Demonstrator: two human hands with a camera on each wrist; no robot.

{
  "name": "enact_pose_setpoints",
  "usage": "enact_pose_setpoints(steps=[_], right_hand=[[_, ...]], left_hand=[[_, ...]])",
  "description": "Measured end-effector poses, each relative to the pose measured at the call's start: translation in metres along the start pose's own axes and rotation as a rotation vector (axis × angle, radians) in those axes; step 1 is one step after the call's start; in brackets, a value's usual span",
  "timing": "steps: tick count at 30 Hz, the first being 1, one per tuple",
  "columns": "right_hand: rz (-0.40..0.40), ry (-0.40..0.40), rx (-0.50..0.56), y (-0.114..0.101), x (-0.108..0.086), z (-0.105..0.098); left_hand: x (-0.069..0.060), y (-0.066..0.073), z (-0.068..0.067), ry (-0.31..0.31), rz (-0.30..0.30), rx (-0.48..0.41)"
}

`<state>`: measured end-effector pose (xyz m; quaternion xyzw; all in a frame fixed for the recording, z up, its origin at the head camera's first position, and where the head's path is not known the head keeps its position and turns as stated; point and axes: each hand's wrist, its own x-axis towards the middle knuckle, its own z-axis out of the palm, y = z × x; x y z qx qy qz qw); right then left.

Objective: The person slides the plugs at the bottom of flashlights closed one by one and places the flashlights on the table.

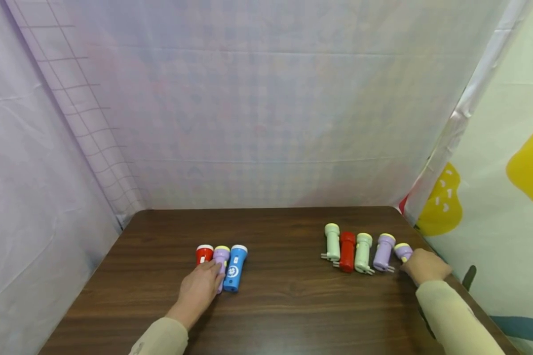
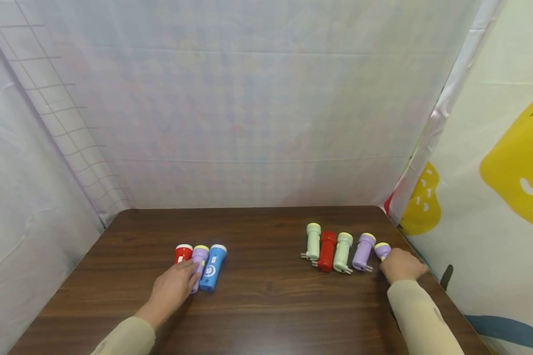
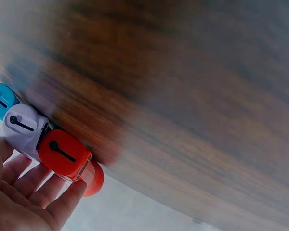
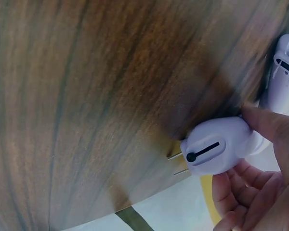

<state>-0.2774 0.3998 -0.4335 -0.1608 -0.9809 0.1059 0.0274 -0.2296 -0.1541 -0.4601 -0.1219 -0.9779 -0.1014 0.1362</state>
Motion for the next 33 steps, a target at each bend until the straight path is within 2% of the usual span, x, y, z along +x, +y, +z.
enact_pose_setpoints(steps=[9,14,24,33], right_hand=[[-0.050,0.085,-0.036,-0.001,-0.003,0.002],[-0.062,0.098,-0.053,0.001,-0.004,0.004],[-0.039,0.102,-0.031,-0.001,-0.009,0.002],[0.009,0.126,-0.031,-0.006,-0.009,-0.011]], left_hand=[[0.000,-0.001,-0.001,0.021,0.014,0.000],[0.000,-0.001,-0.001,0.027,0.021,0.004],[-0.001,0.000,-0.001,0.056,0.035,-0.005],[0.000,0.000,0.000,0.040,0.024,0.004]])
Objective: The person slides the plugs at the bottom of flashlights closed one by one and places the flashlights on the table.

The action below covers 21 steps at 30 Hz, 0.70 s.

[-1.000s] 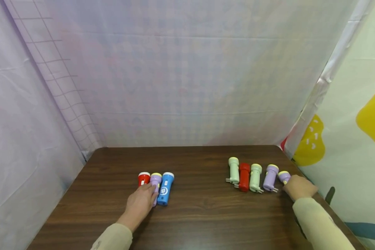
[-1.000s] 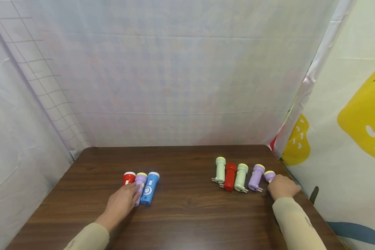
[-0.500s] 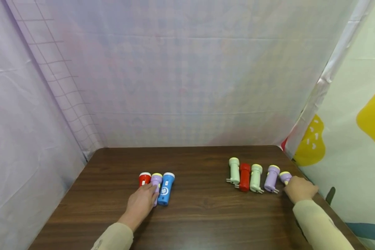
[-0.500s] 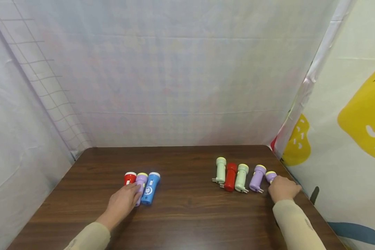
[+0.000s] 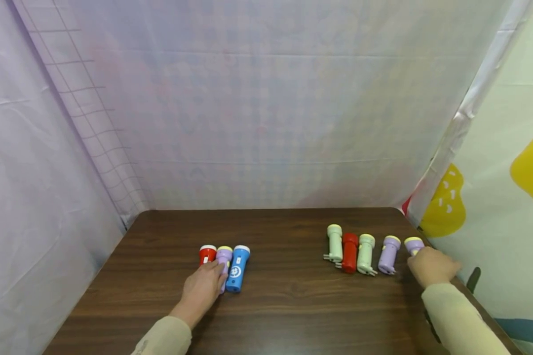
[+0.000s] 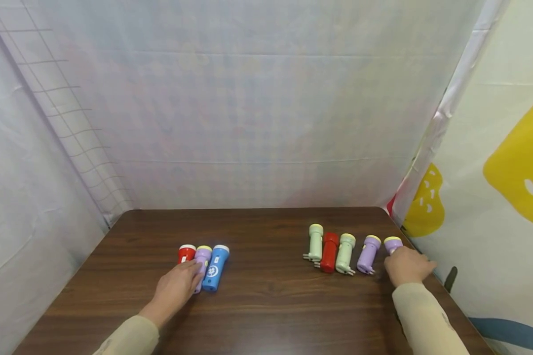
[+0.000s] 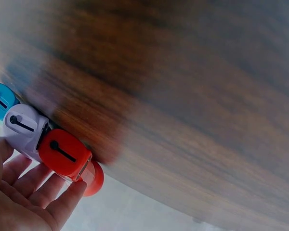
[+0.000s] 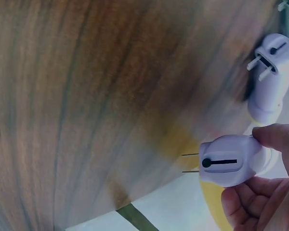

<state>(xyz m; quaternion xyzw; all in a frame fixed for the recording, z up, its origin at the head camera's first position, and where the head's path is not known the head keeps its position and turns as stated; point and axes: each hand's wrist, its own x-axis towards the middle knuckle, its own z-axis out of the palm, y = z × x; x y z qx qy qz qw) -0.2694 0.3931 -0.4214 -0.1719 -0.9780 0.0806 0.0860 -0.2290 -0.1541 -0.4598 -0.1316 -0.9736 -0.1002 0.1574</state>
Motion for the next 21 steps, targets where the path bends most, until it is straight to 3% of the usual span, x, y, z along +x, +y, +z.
enact_pose_setpoints(steps=[9,15,21], right_hand=[[-0.002,0.111,0.043,-0.012,0.005,-0.010],[-0.027,0.116,0.057,-0.032,0.008,-0.016],[-0.017,0.126,0.194,-0.057,0.003,-0.015]], left_hand=[[0.000,0.000,-0.001,-0.009,-0.005,0.007],[0.000,0.001,-0.001,-0.015,-0.009,0.006],[0.000,0.000,0.000,-0.022,-0.016,0.007]])
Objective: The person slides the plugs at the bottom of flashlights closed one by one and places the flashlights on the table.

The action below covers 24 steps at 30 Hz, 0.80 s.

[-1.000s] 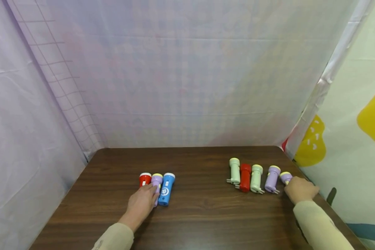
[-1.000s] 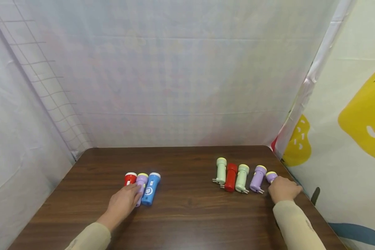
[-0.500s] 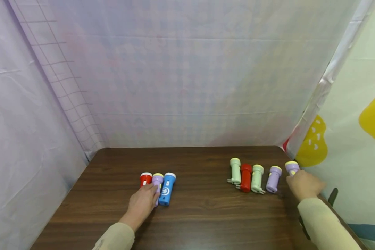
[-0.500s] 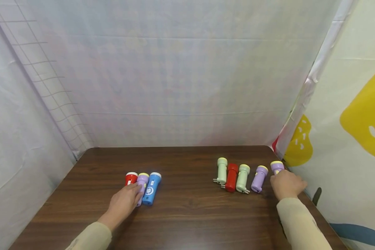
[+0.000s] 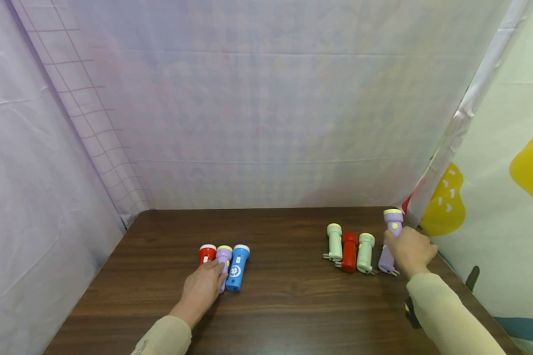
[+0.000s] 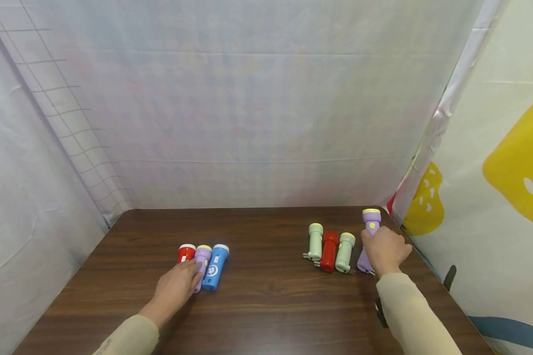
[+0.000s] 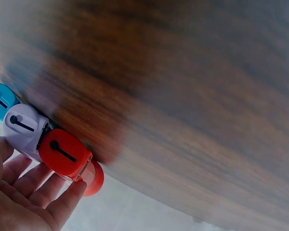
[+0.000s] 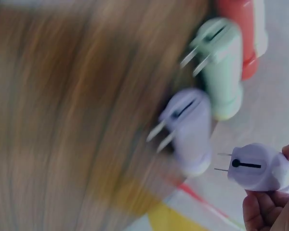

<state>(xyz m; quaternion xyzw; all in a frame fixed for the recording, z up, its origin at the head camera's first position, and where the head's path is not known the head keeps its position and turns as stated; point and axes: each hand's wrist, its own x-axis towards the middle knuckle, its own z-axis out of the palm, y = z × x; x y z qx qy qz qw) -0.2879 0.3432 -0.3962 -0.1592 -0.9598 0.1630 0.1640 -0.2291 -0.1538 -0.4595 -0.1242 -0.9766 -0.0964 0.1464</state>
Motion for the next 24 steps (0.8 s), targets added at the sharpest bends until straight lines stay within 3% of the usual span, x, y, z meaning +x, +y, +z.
enact_pose_setpoints(steps=[7,14,21,24], right_hand=[[0.074,-0.036,0.210,-0.033,-0.010,0.003],[0.193,-0.143,0.492,-0.063,-0.023,0.010],[0.315,-0.179,0.869,-0.090,-0.033,0.030],[0.364,-0.239,1.082,-0.102,-0.038,0.038]], left_hand=[[0.000,0.002,0.001,0.007,0.007,0.002],[0.000,0.003,0.000,0.000,0.009,-0.004],[0.001,0.002,0.001,0.002,0.008,0.001],[0.001,0.001,0.002,-0.001,0.000,0.004]])
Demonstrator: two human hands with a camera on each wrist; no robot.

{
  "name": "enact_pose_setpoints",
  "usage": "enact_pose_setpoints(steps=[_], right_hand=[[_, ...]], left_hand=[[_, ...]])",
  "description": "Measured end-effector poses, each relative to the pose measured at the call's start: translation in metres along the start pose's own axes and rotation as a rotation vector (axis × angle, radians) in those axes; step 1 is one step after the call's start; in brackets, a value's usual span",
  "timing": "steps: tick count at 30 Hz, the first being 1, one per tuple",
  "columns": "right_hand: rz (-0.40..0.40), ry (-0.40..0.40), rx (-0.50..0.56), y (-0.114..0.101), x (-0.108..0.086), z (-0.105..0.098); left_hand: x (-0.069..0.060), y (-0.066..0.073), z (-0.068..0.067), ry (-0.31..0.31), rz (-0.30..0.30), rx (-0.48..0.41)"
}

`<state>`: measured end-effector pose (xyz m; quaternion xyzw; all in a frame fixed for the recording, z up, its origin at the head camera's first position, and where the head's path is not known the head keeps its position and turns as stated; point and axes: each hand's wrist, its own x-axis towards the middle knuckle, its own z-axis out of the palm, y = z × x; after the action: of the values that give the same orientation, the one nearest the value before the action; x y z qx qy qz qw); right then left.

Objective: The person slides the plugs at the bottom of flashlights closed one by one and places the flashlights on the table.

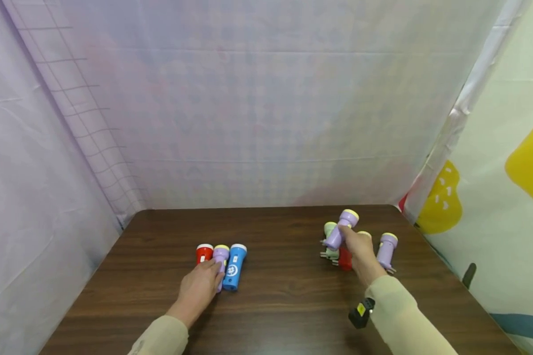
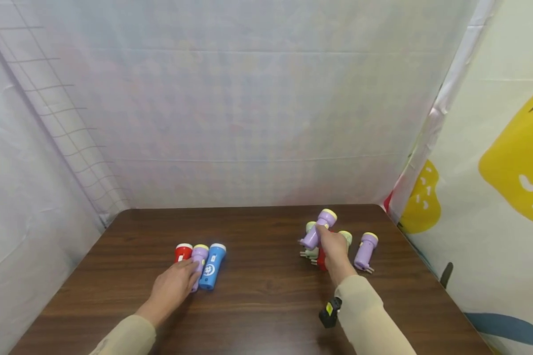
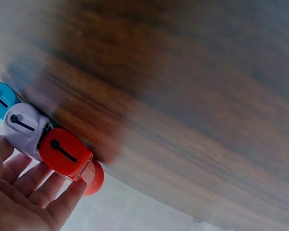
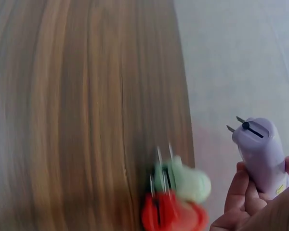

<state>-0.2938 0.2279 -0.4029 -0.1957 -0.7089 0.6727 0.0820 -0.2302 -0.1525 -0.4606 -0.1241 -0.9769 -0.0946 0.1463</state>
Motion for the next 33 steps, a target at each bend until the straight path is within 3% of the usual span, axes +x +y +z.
enact_pose_setpoints(steps=[4,9,15,23,33], right_hand=[[0.070,-0.095,0.154,0.005,-0.009,0.019],[0.167,-0.138,0.189,0.006,-0.026,0.046],[0.227,-0.196,0.279,0.009,-0.040,0.075],[0.212,-0.230,0.283,0.022,-0.048,0.100],[0.182,-0.287,0.256,0.030,-0.055,0.114]], left_hand=[[0.000,0.000,-0.001,0.003,0.002,-0.003],[-0.001,-0.004,-0.002,0.010,0.003,-0.002],[-0.001,-0.005,-0.003,0.012,0.004,-0.015],[0.003,-0.004,-0.007,-0.037,-0.033,-0.032],[0.008,0.002,-0.009,-0.038,-0.037,0.015]])
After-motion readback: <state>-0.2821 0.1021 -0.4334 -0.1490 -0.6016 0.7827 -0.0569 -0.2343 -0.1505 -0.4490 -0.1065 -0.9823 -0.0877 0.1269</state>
